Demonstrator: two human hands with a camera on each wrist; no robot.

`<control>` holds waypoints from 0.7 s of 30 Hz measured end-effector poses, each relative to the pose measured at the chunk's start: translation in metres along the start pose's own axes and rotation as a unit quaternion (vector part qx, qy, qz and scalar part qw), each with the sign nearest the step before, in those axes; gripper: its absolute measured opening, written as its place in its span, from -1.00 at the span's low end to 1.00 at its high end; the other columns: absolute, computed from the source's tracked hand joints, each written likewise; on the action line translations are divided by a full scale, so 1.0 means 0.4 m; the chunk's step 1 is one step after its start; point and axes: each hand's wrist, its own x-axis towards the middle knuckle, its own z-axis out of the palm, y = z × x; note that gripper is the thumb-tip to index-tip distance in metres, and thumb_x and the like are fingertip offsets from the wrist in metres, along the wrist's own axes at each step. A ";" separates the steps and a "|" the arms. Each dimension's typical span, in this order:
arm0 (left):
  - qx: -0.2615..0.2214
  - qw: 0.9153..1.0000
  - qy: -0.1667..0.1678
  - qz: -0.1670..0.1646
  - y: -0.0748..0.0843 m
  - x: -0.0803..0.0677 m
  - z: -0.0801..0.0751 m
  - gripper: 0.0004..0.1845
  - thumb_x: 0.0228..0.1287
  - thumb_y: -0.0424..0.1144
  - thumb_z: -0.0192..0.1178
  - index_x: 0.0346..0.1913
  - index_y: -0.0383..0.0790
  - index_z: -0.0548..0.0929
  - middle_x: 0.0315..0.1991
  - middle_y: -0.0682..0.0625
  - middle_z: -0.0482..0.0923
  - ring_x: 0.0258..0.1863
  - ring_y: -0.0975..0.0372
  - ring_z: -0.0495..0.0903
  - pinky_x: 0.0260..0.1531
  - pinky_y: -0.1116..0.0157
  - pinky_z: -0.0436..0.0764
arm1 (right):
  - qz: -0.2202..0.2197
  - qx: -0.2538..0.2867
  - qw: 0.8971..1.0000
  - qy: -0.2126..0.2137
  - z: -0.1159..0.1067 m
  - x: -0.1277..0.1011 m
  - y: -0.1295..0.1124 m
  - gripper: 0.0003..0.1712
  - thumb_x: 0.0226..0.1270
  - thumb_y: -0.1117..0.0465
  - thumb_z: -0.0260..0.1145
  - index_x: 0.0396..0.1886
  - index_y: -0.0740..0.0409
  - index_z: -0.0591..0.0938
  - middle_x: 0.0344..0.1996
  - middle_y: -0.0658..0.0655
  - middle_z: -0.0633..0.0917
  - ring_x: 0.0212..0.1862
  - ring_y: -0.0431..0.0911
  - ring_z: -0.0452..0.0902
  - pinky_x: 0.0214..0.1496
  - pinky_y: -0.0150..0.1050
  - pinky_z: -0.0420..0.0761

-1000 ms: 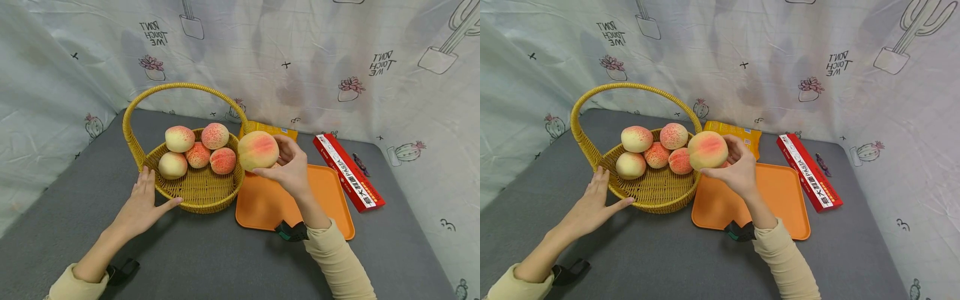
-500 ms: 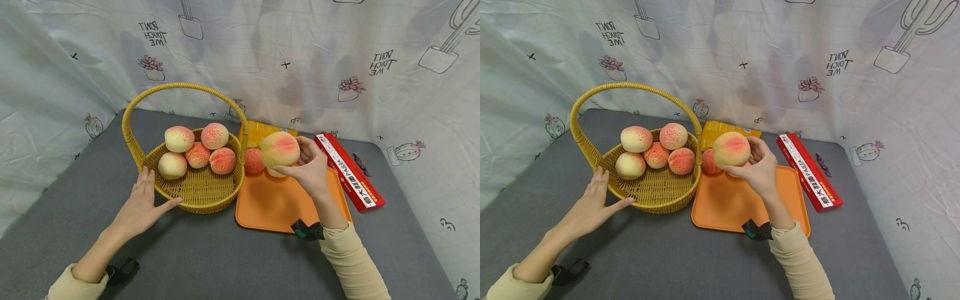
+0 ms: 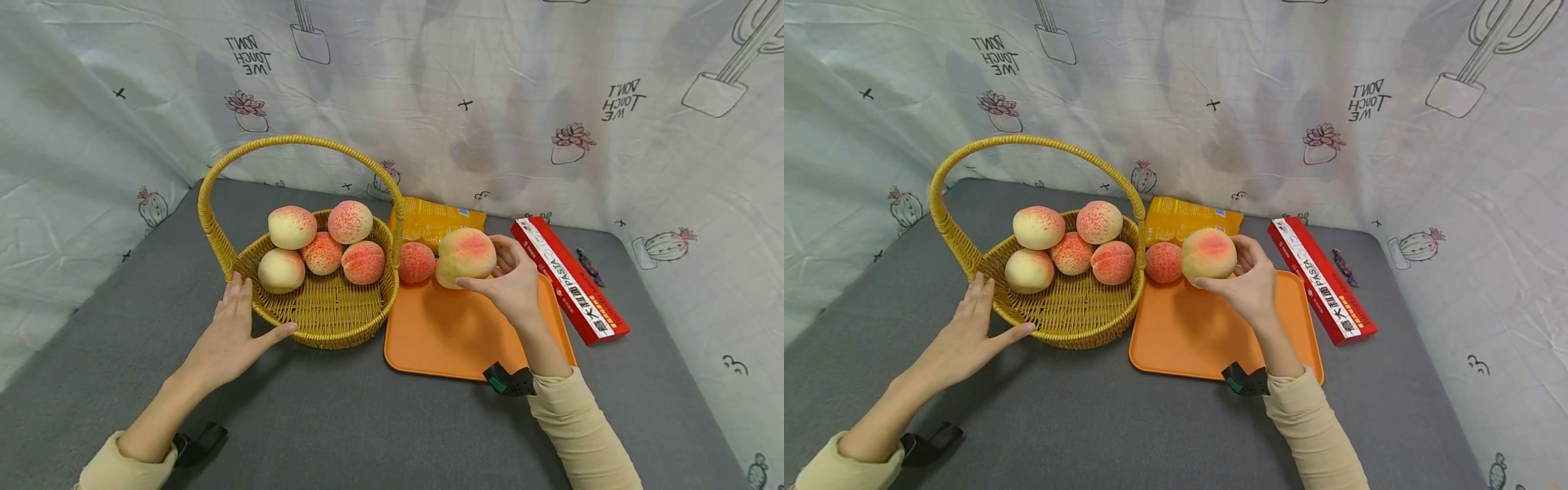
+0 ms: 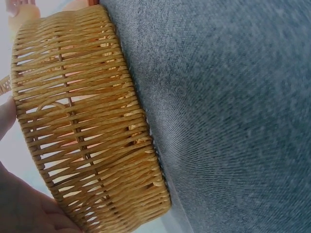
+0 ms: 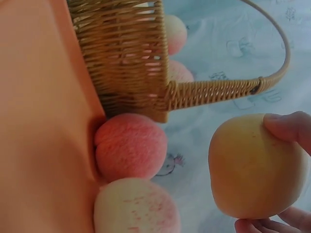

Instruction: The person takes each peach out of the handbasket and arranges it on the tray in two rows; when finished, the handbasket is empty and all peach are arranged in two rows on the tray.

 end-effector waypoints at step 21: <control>-0.001 1.000 0.001 -0.002 -0.001 0.000 0.001 0.22 0.29 0.34 0.06 0.46 -0.58 -0.33 0.47 -0.40 -0.57 0.47 -0.18 -0.49 0.37 -0.23 -0.18 | 0.050 -0.023 0.998 0.024 -0.018 0.015 0.067 -0.16 -0.17 0.44 0.60 0.18 0.36 0.41 0.12 0.27 0.53 0.21 0.04 0.46 0.28 -0.21 0.45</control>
